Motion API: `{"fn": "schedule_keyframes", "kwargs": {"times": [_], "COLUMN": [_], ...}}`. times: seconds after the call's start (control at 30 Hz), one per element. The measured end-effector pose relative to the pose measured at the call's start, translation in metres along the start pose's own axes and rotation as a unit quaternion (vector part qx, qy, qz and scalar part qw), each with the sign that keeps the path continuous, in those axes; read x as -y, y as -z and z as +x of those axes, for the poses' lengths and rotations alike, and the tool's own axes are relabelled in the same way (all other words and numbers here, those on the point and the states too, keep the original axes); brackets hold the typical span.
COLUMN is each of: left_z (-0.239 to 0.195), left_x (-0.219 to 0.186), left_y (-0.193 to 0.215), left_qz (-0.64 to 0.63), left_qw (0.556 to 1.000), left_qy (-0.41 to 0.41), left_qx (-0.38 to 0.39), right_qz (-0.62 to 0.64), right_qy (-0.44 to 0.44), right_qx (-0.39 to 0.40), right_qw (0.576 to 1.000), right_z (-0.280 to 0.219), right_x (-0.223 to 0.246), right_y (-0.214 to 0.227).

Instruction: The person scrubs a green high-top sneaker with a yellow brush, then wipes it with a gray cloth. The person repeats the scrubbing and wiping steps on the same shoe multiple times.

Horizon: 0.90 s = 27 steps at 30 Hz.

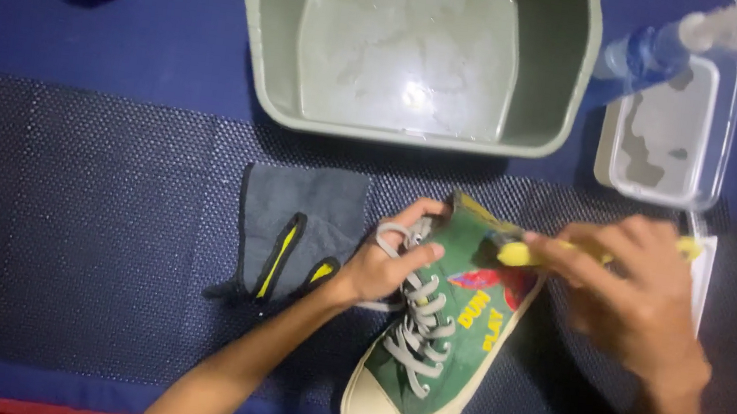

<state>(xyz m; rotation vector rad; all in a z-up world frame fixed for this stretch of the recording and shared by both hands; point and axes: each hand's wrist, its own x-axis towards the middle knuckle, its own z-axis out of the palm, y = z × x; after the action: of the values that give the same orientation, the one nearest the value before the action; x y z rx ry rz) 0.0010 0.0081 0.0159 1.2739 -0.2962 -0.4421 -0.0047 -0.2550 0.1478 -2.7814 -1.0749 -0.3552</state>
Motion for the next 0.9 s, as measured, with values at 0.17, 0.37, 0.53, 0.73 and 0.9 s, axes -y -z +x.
{"fn": "schedule_keyframes", "kwargs": {"times": [0.17,0.37,0.53,0.73,0.9], "left_z": [-0.004,-0.007,-0.013,-0.009,-0.013], "left_x": [-0.018,0.004,-0.007,0.016,0.009], "left_y": [-0.006,-0.008,-0.020,-0.018,-0.022], "left_qz": [0.155,0.094,0.131,0.066,0.036], "left_qw": [0.988,0.995,0.986,0.983,0.985], "left_qy": [-0.009,-0.039,-0.104,-0.158,-0.155], "left_qx": [-0.005,-0.021,0.014,-0.069,-0.063], "right_qz": [-0.019,0.018,-0.013,-0.025,-0.009], "right_qy": [0.046,-0.009,0.015,0.007,-0.059], "right_qx": [-0.091,-0.050,-0.084,-0.124,-0.171], "right_qw": [0.995,0.999,0.996,0.992,0.983], "right_z": [0.048,-0.007,0.002,0.009,-0.042], "right_x": [0.027,0.017,0.031,0.040,0.029], "right_y": [-0.017,-0.008,-0.017,-0.018,-0.037]}}
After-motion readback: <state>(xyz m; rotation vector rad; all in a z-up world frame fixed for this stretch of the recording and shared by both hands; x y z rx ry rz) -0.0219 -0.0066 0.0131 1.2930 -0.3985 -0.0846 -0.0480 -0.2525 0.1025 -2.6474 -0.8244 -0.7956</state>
